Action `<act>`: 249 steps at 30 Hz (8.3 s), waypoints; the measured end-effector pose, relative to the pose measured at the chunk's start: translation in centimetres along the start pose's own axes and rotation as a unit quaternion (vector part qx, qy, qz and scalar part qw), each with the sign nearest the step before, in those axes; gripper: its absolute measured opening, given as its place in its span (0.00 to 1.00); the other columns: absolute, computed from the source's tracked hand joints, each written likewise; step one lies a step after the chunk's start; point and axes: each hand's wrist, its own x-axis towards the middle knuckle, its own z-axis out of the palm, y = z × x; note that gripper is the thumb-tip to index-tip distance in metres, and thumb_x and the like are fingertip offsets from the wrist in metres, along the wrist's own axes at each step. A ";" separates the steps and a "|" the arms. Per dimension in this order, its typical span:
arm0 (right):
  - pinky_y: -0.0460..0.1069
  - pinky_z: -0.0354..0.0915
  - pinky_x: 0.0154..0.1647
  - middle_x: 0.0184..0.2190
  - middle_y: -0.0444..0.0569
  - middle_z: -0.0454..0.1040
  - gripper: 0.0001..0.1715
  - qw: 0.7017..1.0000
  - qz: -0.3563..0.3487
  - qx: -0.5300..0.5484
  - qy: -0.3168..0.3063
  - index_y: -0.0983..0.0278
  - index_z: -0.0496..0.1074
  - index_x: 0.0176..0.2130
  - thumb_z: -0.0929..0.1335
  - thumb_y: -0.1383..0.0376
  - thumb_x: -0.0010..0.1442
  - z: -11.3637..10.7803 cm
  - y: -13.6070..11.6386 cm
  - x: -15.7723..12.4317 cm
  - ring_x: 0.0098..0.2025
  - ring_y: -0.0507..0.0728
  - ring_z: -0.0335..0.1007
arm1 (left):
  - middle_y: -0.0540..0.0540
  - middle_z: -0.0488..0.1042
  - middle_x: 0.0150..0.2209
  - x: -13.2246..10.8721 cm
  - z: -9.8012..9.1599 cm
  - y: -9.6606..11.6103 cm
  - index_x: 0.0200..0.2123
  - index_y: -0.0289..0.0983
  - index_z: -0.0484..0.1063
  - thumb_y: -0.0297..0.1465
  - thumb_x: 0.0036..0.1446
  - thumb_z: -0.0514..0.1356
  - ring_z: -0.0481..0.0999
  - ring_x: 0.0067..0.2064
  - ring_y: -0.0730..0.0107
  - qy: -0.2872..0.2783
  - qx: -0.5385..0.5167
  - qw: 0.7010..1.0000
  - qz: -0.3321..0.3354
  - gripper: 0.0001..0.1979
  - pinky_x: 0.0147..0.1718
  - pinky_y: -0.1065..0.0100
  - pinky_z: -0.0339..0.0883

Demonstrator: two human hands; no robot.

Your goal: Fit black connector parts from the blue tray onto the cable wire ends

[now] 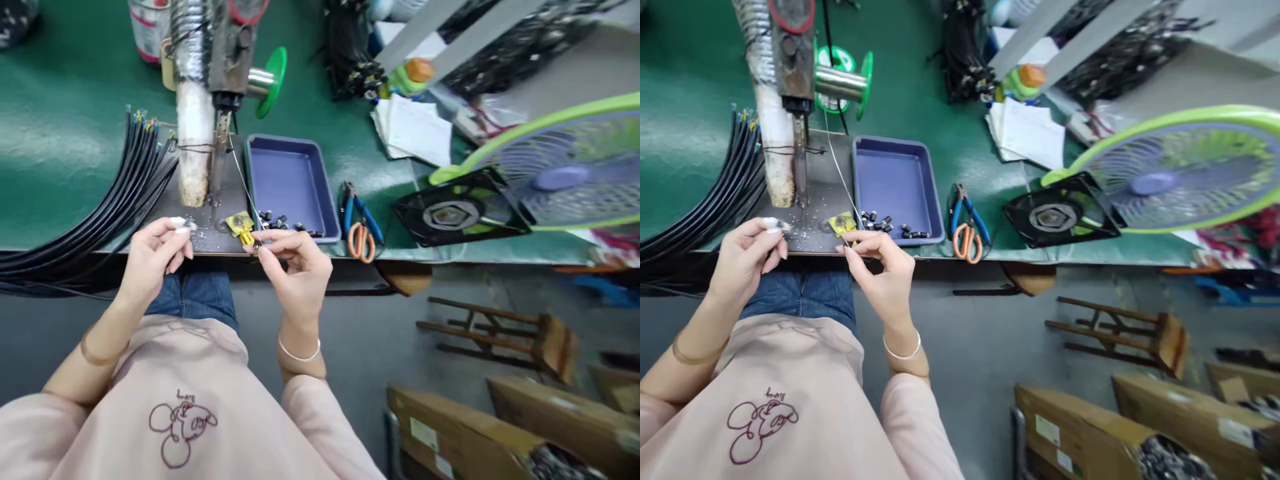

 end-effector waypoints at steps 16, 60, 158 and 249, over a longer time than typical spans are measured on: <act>0.50 0.78 0.39 0.42 0.48 0.81 0.04 0.998 -0.055 -0.027 0.022 0.60 0.78 0.36 0.71 0.68 0.64 3.9 0.4 -0.7 0.44 0.55 0.80 | 0.50 0.77 0.26 -1.7 1.7 -0.3 0.33 0.34 0.73 0.35 0.50 0.71 0.78 0.27 0.74 -0.064 0.079 0.995 0.015 0.13 0.31 0.74 0.74; 0.56 0.80 0.46 0.43 0.47 0.81 0.02 0.998 -0.052 -0.004 0.042 0.58 0.75 0.38 0.71 0.66 0.64 4.0 0.5 -1.4 0.45 0.57 0.81 | 0.51 0.75 0.23 -1.1 1.3 -0.6 0.33 0.36 0.72 0.34 0.55 0.67 0.76 0.26 0.74 -0.100 0.047 0.994 -0.004 0.09 0.25 0.74 0.70; 0.52 0.81 0.45 0.45 0.50 0.82 0.07 0.987 -0.129 -0.099 0.006 0.61 0.70 0.34 0.69 0.72 0.61 4.5 1.1 0.4 0.45 0.55 0.82 | 0.53 0.67 0.20 0.7 1.9 -1.0 0.24 0.36 0.71 0.34 0.52 0.68 0.65 0.22 0.78 -0.020 0.123 0.988 0.087 0.11 0.21 0.75 0.59; 0.49 0.78 0.41 0.37 0.44 0.84 0.12 0.966 -0.206 -0.154 0.036 0.60 0.72 0.36 0.71 0.76 0.60 4.2 0.9 0.2 0.39 0.52 0.82 | 0.54 0.57 0.22 -0.3 1.5 -0.5 0.26 0.37 0.64 0.32 0.56 0.59 0.56 0.24 0.78 -0.095 0.145 0.984 0.043 0.09 0.23 0.73 0.51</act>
